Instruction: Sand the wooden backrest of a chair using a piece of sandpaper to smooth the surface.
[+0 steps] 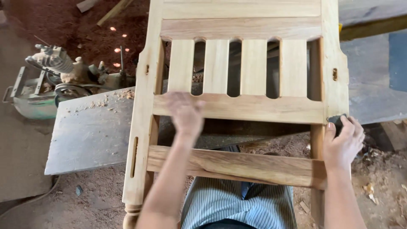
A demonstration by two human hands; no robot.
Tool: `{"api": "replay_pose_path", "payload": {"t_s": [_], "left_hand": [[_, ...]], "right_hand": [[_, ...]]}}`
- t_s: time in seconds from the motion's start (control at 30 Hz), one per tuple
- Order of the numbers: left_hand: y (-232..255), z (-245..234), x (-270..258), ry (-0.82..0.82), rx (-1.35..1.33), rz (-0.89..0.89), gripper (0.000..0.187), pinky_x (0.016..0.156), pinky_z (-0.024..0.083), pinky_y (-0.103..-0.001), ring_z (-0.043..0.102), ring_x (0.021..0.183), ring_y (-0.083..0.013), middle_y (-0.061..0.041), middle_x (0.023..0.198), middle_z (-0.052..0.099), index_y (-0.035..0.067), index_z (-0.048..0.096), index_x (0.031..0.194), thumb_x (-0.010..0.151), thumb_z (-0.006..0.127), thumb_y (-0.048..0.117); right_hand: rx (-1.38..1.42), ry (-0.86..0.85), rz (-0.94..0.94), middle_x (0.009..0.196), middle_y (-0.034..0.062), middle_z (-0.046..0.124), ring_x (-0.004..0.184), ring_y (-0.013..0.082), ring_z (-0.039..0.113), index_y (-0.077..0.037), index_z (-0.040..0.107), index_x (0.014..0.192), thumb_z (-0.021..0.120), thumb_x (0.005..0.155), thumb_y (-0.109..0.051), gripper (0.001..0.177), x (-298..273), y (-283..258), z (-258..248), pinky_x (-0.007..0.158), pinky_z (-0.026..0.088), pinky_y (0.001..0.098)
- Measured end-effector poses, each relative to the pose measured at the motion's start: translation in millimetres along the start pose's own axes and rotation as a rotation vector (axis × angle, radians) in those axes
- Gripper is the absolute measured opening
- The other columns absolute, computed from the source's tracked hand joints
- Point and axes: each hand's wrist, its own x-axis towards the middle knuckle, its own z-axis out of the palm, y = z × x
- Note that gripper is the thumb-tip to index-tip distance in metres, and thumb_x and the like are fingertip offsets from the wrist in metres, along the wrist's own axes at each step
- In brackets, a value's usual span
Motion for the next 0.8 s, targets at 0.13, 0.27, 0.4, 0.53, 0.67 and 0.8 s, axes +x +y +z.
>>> {"api": "replay_pose_path", "payload": {"t_s": [0.13,0.27,0.4,0.53,0.67,0.8], "left_hand": [[76,66,-17,-0.127,0.151,0.377,0.088,0.125,-0.007,-0.049,-0.010,0.154,-0.0424,-0.030,0.166,-0.009,-0.014,-0.004,0.155,0.105,0.023,0.053],[132,79,-55,-0.205,0.482,0.787,0.096,0.125,-0.001,-0.049,-0.004,0.154,-0.0428,-0.031,0.166,-0.002,-0.013,0.003,0.157,0.105,0.018,0.065],[137,104,-56,-0.211,0.269,1.113,0.075,0.133,0.000,-0.046,0.000,0.161,-0.0314,-0.014,0.173,0.006,0.009,0.019,0.162,0.107,0.020,0.059],[92,120,-5,0.132,0.399,1.029,0.069,0.130,-0.003,-0.041,-0.002,0.158,-0.0272,-0.011,0.172,0.004,0.007,0.011,0.163,0.109,0.023,0.048],[32,75,19,0.137,0.519,1.042,0.070,0.130,-0.004,-0.040,-0.003,0.158,-0.0268,-0.011,0.172,0.001,0.008,0.006,0.164,0.110,0.026,0.048],[-30,46,39,0.068,0.528,1.000,0.073,0.130,-0.004,-0.040,-0.005,0.157,-0.0239,-0.008,0.171,-0.004,0.011,0.002,0.163,0.108,0.024,0.052]], "right_hand": [[-0.028,0.015,-0.025,0.144,0.0177,0.051,0.139,0.0406,0.047,-0.003,0.055,0.132,0.072,0.112,-0.023,0.033,-6,12,6,0.110,0.040,0.0564],[0.023,0.021,-0.031,0.142,0.0180,0.051,0.136,0.0415,0.048,-0.004,0.056,0.131,0.072,0.111,-0.023,0.032,-4,15,7,0.108,0.042,0.0554],[-0.103,0.072,-0.089,0.137,0.0153,0.051,0.128,0.0353,0.047,-0.006,0.058,0.129,0.072,0.111,-0.028,0.032,-10,49,26,0.110,0.041,0.0499],[-0.130,0.063,-0.013,0.134,0.0110,0.049,0.126,0.0289,0.045,-0.006,0.058,0.128,0.067,0.105,-0.032,0.036,-20,65,34,0.112,0.040,0.0469],[-0.092,0.086,-0.075,0.135,0.0098,0.048,0.128,0.0284,0.045,-0.007,0.059,0.130,0.073,0.101,-0.035,0.043,-22,57,25,0.108,0.040,0.0456],[-0.090,0.082,-0.127,0.135,0.0134,0.049,0.132,0.0336,0.045,-0.006,0.059,0.127,0.086,0.091,-0.039,0.056,-15,32,8,0.109,0.040,0.0505]]}}
